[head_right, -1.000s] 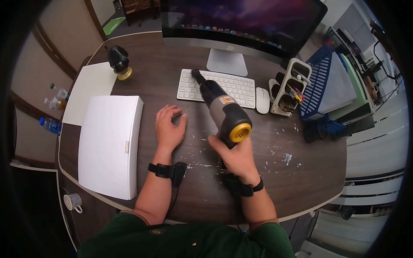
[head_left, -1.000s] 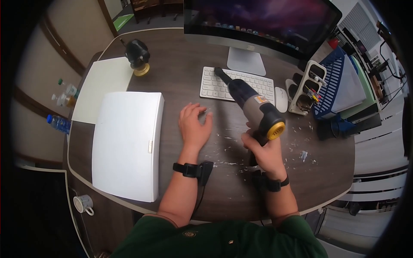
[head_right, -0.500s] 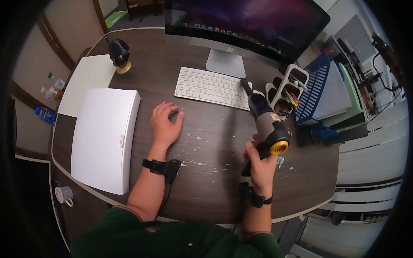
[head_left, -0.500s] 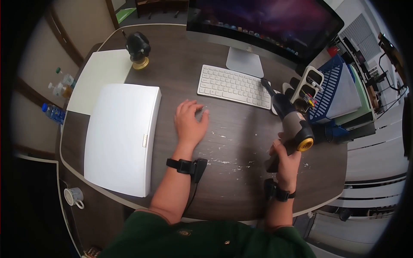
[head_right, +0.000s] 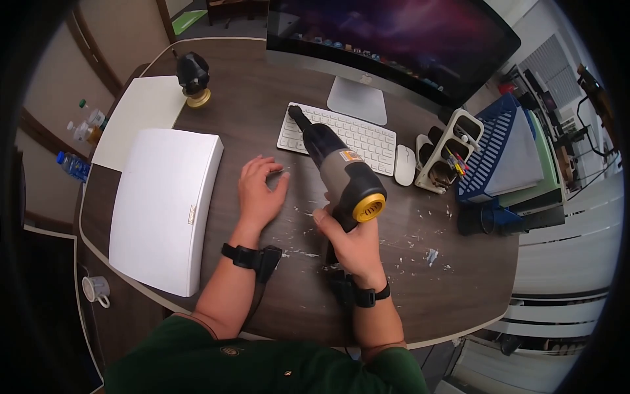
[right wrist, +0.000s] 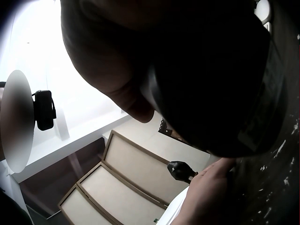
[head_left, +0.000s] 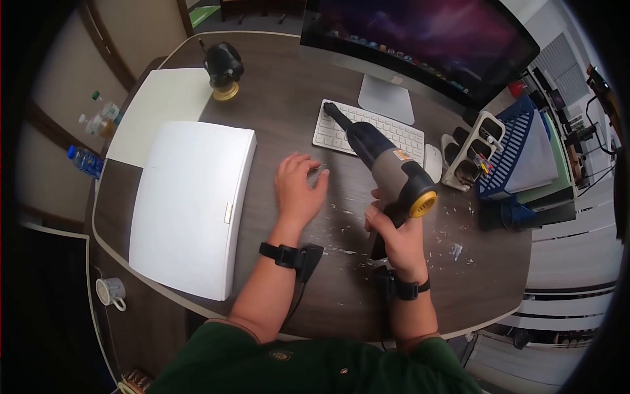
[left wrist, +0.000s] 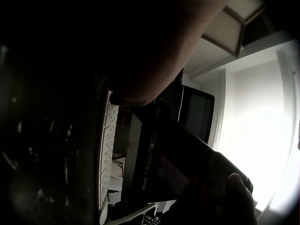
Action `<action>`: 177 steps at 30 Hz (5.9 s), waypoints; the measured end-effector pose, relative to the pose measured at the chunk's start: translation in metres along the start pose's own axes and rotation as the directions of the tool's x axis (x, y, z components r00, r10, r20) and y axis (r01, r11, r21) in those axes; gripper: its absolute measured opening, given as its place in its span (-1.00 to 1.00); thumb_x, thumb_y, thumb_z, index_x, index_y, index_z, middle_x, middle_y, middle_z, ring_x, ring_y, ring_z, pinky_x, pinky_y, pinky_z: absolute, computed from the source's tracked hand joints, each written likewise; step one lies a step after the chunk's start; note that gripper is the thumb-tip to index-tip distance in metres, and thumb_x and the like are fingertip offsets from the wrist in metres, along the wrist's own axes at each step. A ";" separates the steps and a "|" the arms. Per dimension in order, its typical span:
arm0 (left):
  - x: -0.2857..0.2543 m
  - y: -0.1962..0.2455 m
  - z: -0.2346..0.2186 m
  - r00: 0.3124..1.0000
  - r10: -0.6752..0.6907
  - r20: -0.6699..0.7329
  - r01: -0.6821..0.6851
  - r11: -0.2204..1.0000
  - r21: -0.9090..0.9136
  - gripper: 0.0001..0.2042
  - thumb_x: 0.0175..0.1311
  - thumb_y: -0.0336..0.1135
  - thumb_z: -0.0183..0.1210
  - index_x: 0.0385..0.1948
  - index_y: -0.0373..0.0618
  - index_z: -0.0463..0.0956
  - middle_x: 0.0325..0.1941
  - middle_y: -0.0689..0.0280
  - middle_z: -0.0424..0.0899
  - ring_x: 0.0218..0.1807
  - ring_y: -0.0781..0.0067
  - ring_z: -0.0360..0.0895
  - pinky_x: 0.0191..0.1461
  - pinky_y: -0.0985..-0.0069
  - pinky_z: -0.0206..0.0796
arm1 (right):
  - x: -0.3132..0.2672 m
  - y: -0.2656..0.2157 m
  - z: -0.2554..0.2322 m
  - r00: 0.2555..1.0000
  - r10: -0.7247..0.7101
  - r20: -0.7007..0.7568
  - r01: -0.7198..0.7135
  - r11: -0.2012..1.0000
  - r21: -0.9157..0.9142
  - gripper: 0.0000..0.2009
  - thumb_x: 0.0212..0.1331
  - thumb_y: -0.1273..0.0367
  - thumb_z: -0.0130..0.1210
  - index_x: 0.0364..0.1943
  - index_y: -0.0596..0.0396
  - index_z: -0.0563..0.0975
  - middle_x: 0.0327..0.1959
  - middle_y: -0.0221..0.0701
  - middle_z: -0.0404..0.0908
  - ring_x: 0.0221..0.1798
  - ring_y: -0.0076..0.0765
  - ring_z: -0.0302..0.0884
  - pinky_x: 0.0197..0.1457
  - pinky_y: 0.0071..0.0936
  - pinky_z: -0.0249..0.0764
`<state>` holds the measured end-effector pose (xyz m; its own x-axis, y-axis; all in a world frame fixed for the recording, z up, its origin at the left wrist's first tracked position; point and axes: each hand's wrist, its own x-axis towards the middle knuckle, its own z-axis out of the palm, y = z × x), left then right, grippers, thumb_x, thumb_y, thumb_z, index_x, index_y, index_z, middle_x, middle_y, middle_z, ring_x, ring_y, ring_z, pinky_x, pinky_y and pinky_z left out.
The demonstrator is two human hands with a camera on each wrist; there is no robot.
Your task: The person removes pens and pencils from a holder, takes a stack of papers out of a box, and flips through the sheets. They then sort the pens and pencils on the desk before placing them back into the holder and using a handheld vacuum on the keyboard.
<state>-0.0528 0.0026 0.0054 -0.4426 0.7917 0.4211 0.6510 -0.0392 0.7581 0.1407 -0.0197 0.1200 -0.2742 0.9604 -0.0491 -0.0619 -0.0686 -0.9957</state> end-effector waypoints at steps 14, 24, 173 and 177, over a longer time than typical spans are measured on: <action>-0.001 -0.002 0.002 1.000 -0.009 0.023 0.009 1.000 -0.013 -0.80 0.19 -0.26 0.35 -0.21 -0.10 0.68 0.12 0.18 0.67 0.39 0.01 0.40 0.42 0.06 0.19 | 0.002 0.004 -0.003 1.000 0.014 -0.009 -0.014 1.000 0.025 -0.62 0.21 0.49 0.32 0.07 0.28 0.49 -0.31 -0.42 0.62 -0.32 -0.53 0.60 -0.23 -0.55 0.50; -0.001 -0.005 0.004 1.000 0.010 0.023 -0.010 1.000 0.000 -0.79 0.17 -0.26 0.37 -0.21 -0.10 0.68 0.12 0.18 0.67 0.37 0.00 0.42 0.41 0.08 0.23 | -0.010 -0.001 -0.016 0.994 0.005 -0.110 -0.002 1.000 0.030 -0.61 0.21 0.48 0.32 0.09 0.31 0.49 -0.30 -0.41 0.64 -0.31 -0.52 0.60 -0.21 -0.54 0.51; 0.001 0.006 0.002 0.996 0.017 0.089 -0.024 0.997 0.077 -0.82 0.23 -0.28 0.36 -0.18 -0.09 0.71 0.12 0.18 0.71 0.37 0.02 0.42 0.45 0.17 0.23 | -0.036 0.013 -0.031 0.997 0.016 -0.070 -0.001 0.978 0.210 -0.63 0.37 0.40 0.19 0.17 0.26 0.44 -0.29 -0.40 0.59 -0.27 -0.50 0.58 -0.14 -0.49 0.50; 0.000 0.005 0.004 0.996 0.010 0.094 -0.016 0.998 0.065 -0.82 0.22 -0.26 0.36 -0.19 -0.06 0.72 0.12 0.21 0.71 0.39 0.04 0.40 0.45 0.14 0.21 | -0.042 0.012 -0.041 0.992 -0.019 -0.121 0.044 0.977 0.211 -0.63 0.36 0.40 0.19 0.17 0.27 0.43 -0.29 -0.39 0.59 -0.27 -0.50 0.58 -0.14 -0.50 0.49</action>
<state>-0.0477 0.0047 0.0072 -0.3762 0.8449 0.3802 0.6967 -0.0127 0.7173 0.1912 -0.0495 0.1067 -0.1546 0.9872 -0.0395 -0.2747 -0.0814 -0.9581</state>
